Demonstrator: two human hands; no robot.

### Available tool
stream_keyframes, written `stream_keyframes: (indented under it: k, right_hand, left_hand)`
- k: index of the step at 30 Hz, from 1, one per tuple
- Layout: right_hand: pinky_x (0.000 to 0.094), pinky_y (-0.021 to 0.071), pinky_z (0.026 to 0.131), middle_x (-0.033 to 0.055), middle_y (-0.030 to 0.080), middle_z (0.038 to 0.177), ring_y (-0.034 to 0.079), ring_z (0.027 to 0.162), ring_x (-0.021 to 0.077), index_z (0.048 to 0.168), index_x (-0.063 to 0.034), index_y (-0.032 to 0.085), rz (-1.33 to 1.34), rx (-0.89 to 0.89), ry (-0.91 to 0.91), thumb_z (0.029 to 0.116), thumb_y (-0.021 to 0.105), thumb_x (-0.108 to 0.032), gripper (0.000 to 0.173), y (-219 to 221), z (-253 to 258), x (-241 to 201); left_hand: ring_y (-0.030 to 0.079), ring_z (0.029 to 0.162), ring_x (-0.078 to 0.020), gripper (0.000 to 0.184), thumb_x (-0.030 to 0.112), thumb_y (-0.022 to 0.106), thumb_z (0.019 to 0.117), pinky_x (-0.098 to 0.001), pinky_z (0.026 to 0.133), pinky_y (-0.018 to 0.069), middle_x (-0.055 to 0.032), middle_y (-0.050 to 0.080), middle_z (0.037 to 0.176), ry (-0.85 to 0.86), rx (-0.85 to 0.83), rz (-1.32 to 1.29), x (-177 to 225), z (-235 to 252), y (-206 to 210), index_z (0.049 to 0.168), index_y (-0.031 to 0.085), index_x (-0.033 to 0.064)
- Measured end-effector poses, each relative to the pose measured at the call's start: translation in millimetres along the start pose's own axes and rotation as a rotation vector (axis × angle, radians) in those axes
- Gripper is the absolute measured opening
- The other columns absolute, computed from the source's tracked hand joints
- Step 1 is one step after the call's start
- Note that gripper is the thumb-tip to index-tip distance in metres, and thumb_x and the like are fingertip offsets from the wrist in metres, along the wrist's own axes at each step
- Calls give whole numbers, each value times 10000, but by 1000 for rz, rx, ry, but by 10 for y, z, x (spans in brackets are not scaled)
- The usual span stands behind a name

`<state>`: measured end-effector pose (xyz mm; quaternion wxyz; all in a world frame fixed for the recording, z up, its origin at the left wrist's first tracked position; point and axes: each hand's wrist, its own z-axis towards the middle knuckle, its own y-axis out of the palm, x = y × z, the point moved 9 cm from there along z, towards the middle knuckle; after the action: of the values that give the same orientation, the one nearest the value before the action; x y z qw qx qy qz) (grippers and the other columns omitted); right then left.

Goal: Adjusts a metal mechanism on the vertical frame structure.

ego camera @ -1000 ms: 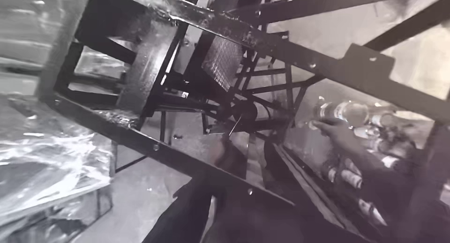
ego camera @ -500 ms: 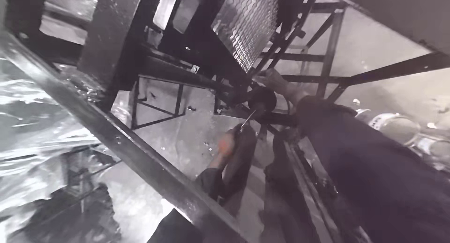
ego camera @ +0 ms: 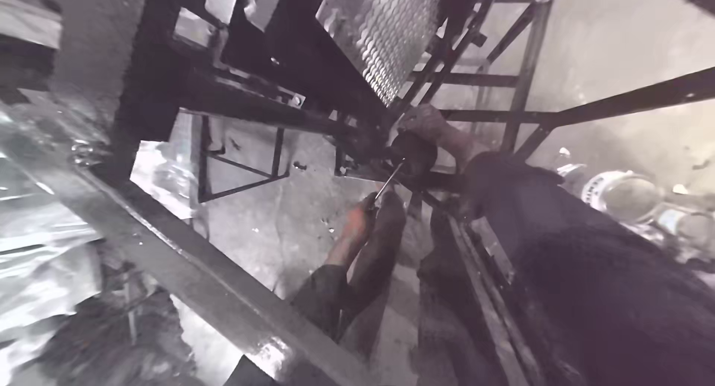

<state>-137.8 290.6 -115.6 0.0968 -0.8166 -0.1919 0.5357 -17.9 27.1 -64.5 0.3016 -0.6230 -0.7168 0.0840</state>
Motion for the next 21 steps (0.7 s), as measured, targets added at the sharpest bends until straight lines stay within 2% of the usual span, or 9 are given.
stream_keyframes:
  k: [3, 5, 6, 10, 12, 16, 21]
  right_hand:
    - [562, 497, 1000, 169, 737, 1100, 683, 1080, 325, 1092, -54, 764, -97, -46, 57, 977, 686, -283, 268, 23, -95, 141]
    - [557, 529, 949, 149, 745, 1059, 698, 1023, 306, 1064, -73, 773, -80, 0, 66, 962, 702, -269, 232, 3, -164, 247]
    - [559, 524, 960, 150, 741, 1076, 694, 1034, 308, 1079, -79, 775, -54, 15, 87, 967, 703, -251, 217, -13, -213, 249]
    - [560, 533, 925, 110, 747, 1060, 699, 1004, 283, 1090, -159, 781, -3, 70, 196, 967, 704, -314, 212, -46, -332, 246]
    - [567, 528, 943, 118, 744, 1075, 695, 1030, 290, 1103, -149, 777, 11, 93, 217, 976, 692, -325, 233, -59, -362, 266]
    - [535, 527, 978, 107, 748, 1098, 696, 1061, 262, 1115, -134, 773, 49, 128, 227, 981, 692, -300, 228, -93, -400, 294]
    - [523, 505, 1019, 112, 743, 1140, 677, 1122, 268, 1132, -119, 776, 25, 84, 151, 995, 660, -319, 268, -43, -373, 209]
  left_hand:
    - [687, 1109, -322, 480, 230, 522, 1062, -515, 994, 530, -179, 683, 1264, -9, -13, 50, -10, -17, -5, 1535, 480, 163]
    - [664, 1176, -325, 472, 218, 517, 1064, -512, 1044, 506, -179, 664, 1313, 3, -16, 62, -1, -18, -12, 1531, 485, 153]
    - [658, 1184, -332, 466, 212, 509, 1068, -515, 1047, 499, -183, 661, 1315, 13, -12, 77, 0, -15, -25, 1530, 487, 157]
    - [684, 1126, -334, 430, 229, 507, 1070, -524, 1009, 521, -172, 694, 1249, 104, 53, 152, -98, 76, -98, 1497, 540, 196]
    - [692, 1113, -328, 415, 230, 512, 1066, -531, 1005, 523, -161, 707, 1227, 146, 56, 162, -148, 165, -135, 1476, 565, 203]
    - [671, 1169, -321, 394, 217, 549, 1055, -527, 1043, 503, -150, 697, 1266, 209, 53, 160, -176, 321, -233, 1444, 596, 175]
    - [687, 1108, -348, 397, 170, 585, 1037, -552, 997, 519, -183, 708, 1205, 226, 31, 156, -153, 341, -320, 1433, 610, 156]
